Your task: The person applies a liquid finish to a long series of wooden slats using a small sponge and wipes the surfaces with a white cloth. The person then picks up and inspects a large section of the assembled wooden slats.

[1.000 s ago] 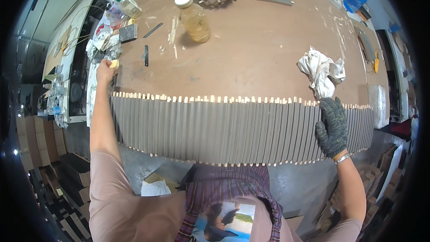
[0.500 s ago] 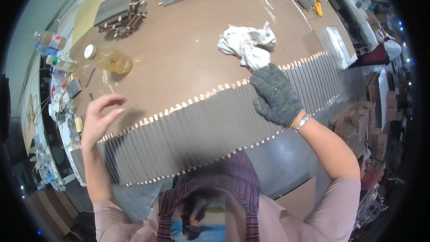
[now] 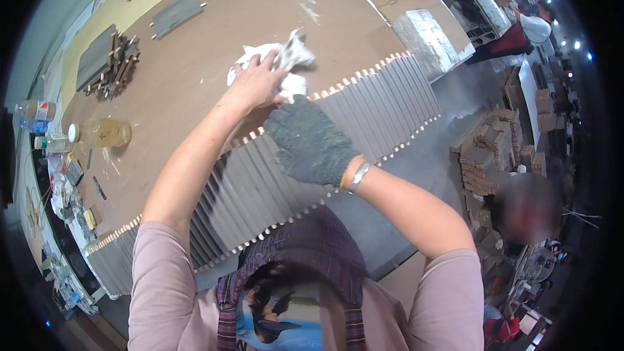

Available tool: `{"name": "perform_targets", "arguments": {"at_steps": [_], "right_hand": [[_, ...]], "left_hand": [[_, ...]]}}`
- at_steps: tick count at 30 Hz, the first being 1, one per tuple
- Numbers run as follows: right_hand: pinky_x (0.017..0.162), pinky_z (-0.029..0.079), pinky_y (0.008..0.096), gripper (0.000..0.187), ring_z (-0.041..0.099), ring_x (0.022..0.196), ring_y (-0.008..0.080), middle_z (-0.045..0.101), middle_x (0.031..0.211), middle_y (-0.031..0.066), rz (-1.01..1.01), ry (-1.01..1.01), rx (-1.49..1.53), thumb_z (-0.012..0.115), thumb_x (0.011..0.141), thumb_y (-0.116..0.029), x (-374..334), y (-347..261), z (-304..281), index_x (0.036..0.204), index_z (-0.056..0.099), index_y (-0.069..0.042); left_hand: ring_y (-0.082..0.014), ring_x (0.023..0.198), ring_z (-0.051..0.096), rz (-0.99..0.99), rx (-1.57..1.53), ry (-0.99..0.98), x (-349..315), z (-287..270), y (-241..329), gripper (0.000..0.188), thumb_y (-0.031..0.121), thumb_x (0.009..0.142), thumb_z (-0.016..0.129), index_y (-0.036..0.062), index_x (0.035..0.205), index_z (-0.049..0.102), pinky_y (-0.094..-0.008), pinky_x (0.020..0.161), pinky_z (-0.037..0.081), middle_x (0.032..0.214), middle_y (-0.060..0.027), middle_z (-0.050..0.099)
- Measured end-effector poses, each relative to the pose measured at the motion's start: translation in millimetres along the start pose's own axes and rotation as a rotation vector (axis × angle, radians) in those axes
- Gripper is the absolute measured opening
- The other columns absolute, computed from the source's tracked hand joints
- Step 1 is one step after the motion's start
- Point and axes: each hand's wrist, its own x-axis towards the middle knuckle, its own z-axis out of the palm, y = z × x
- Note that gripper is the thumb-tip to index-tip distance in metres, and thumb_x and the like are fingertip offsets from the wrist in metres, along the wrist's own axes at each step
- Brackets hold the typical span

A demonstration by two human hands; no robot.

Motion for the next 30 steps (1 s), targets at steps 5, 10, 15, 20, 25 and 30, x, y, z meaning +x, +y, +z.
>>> {"name": "perform_targets", "arguments": {"at_steps": [5, 10, 15, 20, 25, 30], "right_hand": [[0.125, 0.028, 0.0546, 0.052, 0.053, 0.135, 0.0354, 0.062, 0.135, 0.0194, -0.065, 0.001, -0.016, 0.066, 0.089, -0.035, 6, -2, 3, 0.132, 0.062, -0.006], [0.12, 0.031, 0.0524, 0.043, 0.059, 0.119, 0.0325, 0.066, 0.116, 0.0168, -0.098, 0.132, -0.031, 0.06, 0.091, -0.036, 0, 5, -2, 0.122, 0.066, -0.006], [0.119, 0.033, 0.0517, 0.041, 0.059, 0.121, 0.0333, 0.066, 0.121, 0.0173, -0.178, 0.197, -0.029, 0.059, 0.093, -0.032, 2, 8, 11, 0.122, 0.067, -0.005], [0.121, 0.032, 0.052, 0.044, 0.058, 0.127, 0.0339, 0.066, 0.129, 0.0189, -0.183, 0.243, -0.017, 0.059, 0.094, -0.028, -1, 6, 9, 0.129, 0.065, -0.002], [0.12, 0.033, 0.0516, 0.044, 0.058, 0.126, 0.0319, 0.066, 0.126, 0.0162, -0.238, 0.257, -0.079, 0.061, 0.091, -0.031, -1, 8, 13, 0.126, 0.065, -0.005], [0.117, 0.034, 0.052, 0.042, 0.058, 0.123, 0.0335, 0.064, 0.12, 0.0172, -0.2, 0.192, -0.078, 0.062, 0.09, -0.029, 2, -8, -2, 0.123, 0.064, -0.003]], "left_hand": [[-0.0354, 0.1, 0.07, -0.194, -0.177, 0.041, -8, 2, -58, 0.044, 0.016, 0.083, 0.074, 0.0048, 0.125, 0.066, -0.0484, 0.09, 0.057, 0.115, -0.017, 0.071], [-0.0226, 0.097, 0.071, -0.284, -0.807, 0.569, -117, -91, -5, 0.045, 0.006, 0.083, 0.064, -0.0009, 0.128, 0.061, -0.0376, 0.082, 0.059, 0.106, -0.0153, 0.071], [-0.0346, 0.094, 0.068, 0.251, -0.165, 0.03, -211, -78, 62, 0.04, 0.006, 0.078, 0.07, 0.0128, 0.117, 0.072, -0.0443, 0.082, 0.06, 0.1, -0.011, 0.067], [-0.0348, 0.086, 0.065, -0.477, 0.196, 0.637, -243, -80, -43, 0.042, 0.004, 0.077, 0.07, 0.0085, 0.118, 0.071, -0.0454, 0.073, 0.055, 0.098, -0.0139, 0.066], [-0.033, 0.089, 0.069, 0.156, -0.273, 0.302, -245, -74, 83, 0.043, 0.014, 0.069, 0.079, 0.0121, 0.112, 0.075, -0.043, 0.075, 0.059, 0.1, -0.0109, 0.07], [-0.0351, 0.083, 0.071, -0.563, 0.157, 0.56, -261, -80, -13, 0.043, 0.017, 0.078, 0.074, 0.0104, 0.121, 0.071, -0.0417, 0.077, 0.059, 0.095, -0.0163, 0.072]]}}
